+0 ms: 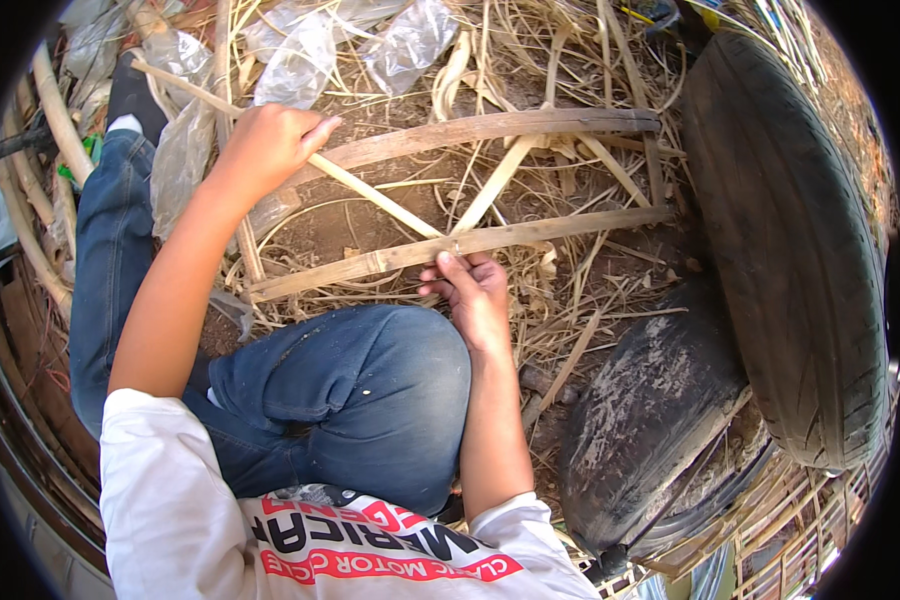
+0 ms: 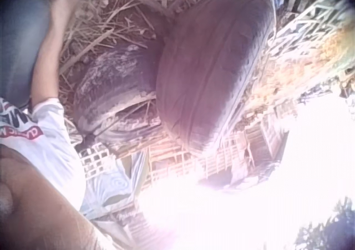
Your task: The person sits on the ground and prepares a thin strip of bamboo by cutting it with a blade, hammering it against a stone, and attempting to fit it onto a bamboo frame.
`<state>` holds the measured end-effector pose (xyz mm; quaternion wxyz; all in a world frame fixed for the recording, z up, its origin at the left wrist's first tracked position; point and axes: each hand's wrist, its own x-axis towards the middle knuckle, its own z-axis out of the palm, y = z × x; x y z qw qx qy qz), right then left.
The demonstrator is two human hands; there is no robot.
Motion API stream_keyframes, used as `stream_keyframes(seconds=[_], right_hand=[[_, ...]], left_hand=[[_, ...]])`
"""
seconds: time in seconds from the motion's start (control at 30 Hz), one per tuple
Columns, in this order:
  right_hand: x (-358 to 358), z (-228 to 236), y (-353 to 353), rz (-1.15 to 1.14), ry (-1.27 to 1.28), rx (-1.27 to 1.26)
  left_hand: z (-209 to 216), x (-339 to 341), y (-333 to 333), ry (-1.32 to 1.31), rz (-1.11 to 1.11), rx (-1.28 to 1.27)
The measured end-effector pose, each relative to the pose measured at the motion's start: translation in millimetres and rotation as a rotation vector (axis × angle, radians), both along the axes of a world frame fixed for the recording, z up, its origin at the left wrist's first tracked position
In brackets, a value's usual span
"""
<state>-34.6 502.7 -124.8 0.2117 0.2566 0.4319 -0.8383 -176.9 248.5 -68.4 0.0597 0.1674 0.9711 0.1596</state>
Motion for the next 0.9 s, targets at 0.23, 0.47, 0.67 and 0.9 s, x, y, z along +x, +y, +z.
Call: stream_keyframes(seconds=[0.23,0.47,0.67,0.9], right_hand=[[-1.4,0.8,4.5,-0.009,0.029,-0.001],[-1.4,0.9,3.9,-0.022,0.021,-0.011],[1.0,-3.0,2.0,-0.008,0.019,0.002],[0.5,-3.6,2.8,0.003,0.03,0.007]], left_hand=[[-1.3,-4.8,1.0,0.011,-0.029,0.021],[-2.4,-3.1,0.7,-0.026,0.003,0.005],[-5.0,-1.7,-2.4,-0.007,-0.013,0.032],[-4.7,-2.0,-1.4,0.022,-0.026,0.046]])
